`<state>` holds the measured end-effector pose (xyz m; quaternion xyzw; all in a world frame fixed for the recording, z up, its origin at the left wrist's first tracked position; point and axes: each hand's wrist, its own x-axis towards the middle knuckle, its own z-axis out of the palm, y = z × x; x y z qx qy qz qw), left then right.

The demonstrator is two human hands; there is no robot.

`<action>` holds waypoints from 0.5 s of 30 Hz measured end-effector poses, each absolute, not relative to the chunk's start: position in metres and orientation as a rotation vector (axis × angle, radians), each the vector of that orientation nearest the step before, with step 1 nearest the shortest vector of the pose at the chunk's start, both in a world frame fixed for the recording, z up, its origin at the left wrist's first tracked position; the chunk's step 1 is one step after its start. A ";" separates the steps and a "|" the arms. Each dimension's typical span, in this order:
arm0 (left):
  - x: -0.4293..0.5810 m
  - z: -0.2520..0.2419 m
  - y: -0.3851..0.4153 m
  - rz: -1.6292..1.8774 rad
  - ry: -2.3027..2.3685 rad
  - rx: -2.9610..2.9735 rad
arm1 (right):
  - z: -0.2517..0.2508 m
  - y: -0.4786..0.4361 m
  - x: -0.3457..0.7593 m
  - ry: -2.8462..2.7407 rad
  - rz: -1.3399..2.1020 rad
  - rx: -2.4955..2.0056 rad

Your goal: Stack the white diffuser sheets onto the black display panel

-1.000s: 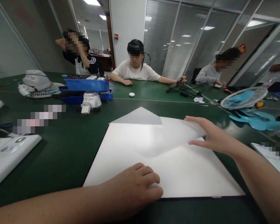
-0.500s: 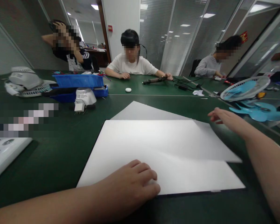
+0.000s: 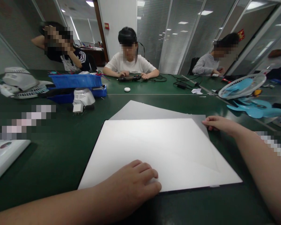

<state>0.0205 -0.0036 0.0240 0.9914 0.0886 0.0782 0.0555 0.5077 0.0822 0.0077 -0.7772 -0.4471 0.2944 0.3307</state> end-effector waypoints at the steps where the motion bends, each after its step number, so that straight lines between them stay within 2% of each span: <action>1: 0.020 0.024 -0.004 0.242 0.267 3.013 | 0.007 0.082 0.504 -1.127 0.765 -1.989; 8: 0.020 0.023 -0.006 0.257 0.285 3.029 | -0.009 0.086 0.483 -0.886 0.686 -1.693; 15: 0.018 0.028 -0.006 0.289 0.219 3.095 | -0.010 0.086 0.485 -0.918 0.735 -1.604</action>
